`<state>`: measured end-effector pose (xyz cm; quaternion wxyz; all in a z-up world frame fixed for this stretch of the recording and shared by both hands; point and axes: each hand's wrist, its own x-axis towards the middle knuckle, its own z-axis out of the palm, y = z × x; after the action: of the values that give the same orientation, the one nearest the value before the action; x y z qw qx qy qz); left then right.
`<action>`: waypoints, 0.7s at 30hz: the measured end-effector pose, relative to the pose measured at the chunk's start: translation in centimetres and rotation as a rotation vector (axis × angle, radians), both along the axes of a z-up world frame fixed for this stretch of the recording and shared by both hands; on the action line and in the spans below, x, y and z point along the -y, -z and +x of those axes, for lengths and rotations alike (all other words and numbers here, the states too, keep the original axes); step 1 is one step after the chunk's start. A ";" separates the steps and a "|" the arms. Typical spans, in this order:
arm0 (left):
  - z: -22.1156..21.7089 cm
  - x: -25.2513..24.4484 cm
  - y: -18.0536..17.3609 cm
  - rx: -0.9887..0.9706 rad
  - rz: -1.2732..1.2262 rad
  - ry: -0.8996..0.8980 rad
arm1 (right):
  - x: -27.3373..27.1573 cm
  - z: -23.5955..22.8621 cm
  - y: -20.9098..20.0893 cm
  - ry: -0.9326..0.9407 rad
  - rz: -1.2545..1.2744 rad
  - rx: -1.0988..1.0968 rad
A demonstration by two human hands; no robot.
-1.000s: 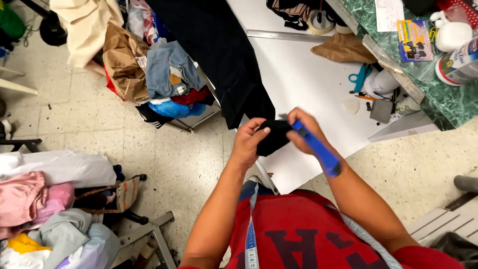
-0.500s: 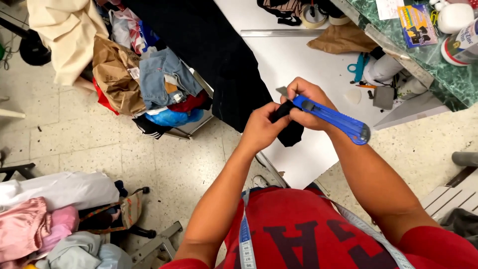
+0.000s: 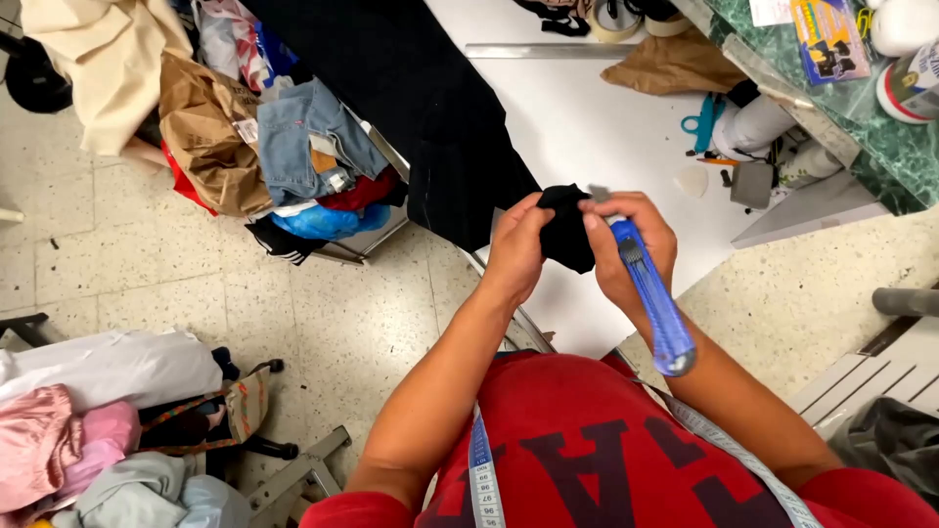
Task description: Trimming the edges of a black fabric garment using a utility knife on a workbench.
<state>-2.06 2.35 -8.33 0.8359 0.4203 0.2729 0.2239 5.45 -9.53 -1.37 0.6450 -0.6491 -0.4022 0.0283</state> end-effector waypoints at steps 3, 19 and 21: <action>0.0 0.1 0.9 -0.003 0.112 0.005 | -0.2 0.3 0.7 0.000 -0.306 -0.304; -1.8 0.7 -4.9 -0.416 0.560 -0.120 | -1.4 4.2 1.6 -0.272 -0.150 -0.234; -1.1 0.8 -3.4 -0.288 0.225 -0.022 | -1.9 4.9 1.1 -0.340 -0.096 -0.208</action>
<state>-3.13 1.57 -4.96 0.7335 0.5357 0.3676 0.1996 10.37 -7.65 -2.51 0.6375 -0.5954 -0.4352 0.2227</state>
